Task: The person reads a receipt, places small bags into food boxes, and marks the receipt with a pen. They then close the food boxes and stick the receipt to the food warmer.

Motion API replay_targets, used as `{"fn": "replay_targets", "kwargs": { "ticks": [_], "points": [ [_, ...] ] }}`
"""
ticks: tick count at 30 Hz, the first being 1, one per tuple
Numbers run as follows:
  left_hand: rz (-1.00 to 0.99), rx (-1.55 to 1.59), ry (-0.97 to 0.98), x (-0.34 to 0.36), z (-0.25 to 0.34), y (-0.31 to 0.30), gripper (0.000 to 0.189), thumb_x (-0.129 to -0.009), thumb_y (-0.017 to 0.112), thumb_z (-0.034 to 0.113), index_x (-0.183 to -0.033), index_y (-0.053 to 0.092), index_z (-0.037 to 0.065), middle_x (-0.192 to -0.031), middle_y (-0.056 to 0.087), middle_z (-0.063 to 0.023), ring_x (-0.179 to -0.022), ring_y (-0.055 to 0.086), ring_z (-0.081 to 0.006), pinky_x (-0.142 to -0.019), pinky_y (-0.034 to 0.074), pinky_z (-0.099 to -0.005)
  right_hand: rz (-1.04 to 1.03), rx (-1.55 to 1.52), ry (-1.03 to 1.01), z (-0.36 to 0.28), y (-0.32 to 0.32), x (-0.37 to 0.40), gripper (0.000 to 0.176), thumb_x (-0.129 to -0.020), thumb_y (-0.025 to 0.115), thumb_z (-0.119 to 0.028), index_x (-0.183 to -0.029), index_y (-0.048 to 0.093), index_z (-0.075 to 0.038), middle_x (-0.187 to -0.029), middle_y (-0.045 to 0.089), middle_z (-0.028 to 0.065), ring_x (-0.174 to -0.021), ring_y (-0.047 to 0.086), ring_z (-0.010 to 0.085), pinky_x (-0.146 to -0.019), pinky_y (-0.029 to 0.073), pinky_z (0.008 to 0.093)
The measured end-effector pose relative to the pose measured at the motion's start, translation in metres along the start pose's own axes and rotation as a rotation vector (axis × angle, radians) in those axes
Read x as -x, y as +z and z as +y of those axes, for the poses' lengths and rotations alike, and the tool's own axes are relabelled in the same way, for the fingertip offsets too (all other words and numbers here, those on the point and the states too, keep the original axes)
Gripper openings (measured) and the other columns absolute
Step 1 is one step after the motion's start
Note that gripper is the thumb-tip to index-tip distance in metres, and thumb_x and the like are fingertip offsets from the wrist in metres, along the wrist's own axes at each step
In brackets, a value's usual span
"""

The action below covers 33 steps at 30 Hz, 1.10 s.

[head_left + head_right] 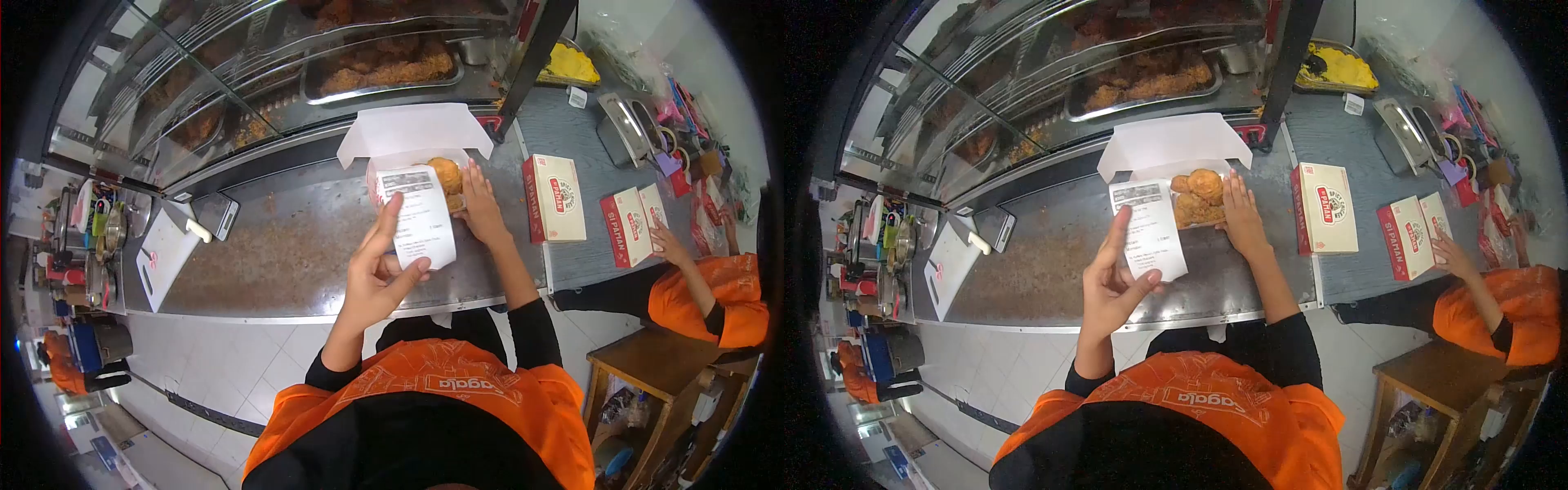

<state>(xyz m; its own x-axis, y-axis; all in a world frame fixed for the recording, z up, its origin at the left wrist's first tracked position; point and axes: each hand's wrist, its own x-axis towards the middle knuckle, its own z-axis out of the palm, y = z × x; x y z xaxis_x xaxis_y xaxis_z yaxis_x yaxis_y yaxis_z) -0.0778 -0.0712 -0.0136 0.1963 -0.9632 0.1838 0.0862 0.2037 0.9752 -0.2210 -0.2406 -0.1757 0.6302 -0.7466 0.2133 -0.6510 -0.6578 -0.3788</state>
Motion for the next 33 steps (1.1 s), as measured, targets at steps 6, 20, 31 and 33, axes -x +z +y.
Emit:
{"fn": "replay_targets", "kwargs": {
  "ticks": [6, 20, 31, 33],
  "points": [
    [0.088, -0.095, 0.044, -0.001, 0.005, -0.012, 0.068, -0.072, 0.052, -0.014, -0.131, 0.022, 0.001, -0.134, 0.019, -0.0194, -0.100, 0.052, -0.0235, -0.069, 0.053, -0.0225, -0.011, 0.153, 0.043, -0.003, -0.009, 0.005, 0.091, -0.061, 0.071, -0.018, -0.132, 0.016, -0.003, -0.139, 0.012, 0.0154, -0.127, 0.019, 0.0306, -0.100, 0.023, 0.0430],
    [0.248, -0.099, 0.075, 0.012, 0.016, -0.030, 0.071, -0.069, 0.053, -0.016, -0.130, 0.021, -0.003, -0.131, 0.029, -0.0184, -0.096, 0.054, -0.0192, -0.062, 0.053, -0.0211, -0.292, -0.203, -0.055, -0.071, 0.109, -0.001, 0.095, -0.075, 0.053, -0.037, -0.131, -0.016, -0.006, -0.112, 0.049, 0.0249, -0.087, 0.057, 0.0377, -0.074, 0.045, 0.0431],
    [0.204, -0.115, 0.089, 0.010, 0.019, -0.031, 0.070, -0.068, 0.056, -0.014, -0.129, 0.024, -0.003, -0.131, 0.026, -0.0190, -0.097, 0.053, -0.0219, -0.066, 0.054, -0.0236, -0.355, -0.409, 0.170, -0.083, 0.084, 0.005, 0.084, -0.079, 0.050, -0.031, -0.133, -0.010, -0.008, -0.106, 0.051, 0.0267, -0.082, 0.057, 0.0398, -0.070, 0.045, 0.0455],
    [0.199, -0.104, 0.082, 0.008, 0.019, -0.029, 0.070, -0.068, 0.056, -0.014, -0.129, 0.024, -0.003, -0.131, 0.026, -0.0186, -0.098, 0.053, -0.0220, -0.066, 0.054, -0.0240, -0.405, -0.223, 0.119, -0.098, 0.038, 0.005, 0.078, -0.080, 0.049, -0.031, -0.134, -0.001, -0.009, -0.097, 0.055, 0.0247, -0.078, 0.058, 0.0379, -0.066, 0.046, 0.0451]
  ]
}}
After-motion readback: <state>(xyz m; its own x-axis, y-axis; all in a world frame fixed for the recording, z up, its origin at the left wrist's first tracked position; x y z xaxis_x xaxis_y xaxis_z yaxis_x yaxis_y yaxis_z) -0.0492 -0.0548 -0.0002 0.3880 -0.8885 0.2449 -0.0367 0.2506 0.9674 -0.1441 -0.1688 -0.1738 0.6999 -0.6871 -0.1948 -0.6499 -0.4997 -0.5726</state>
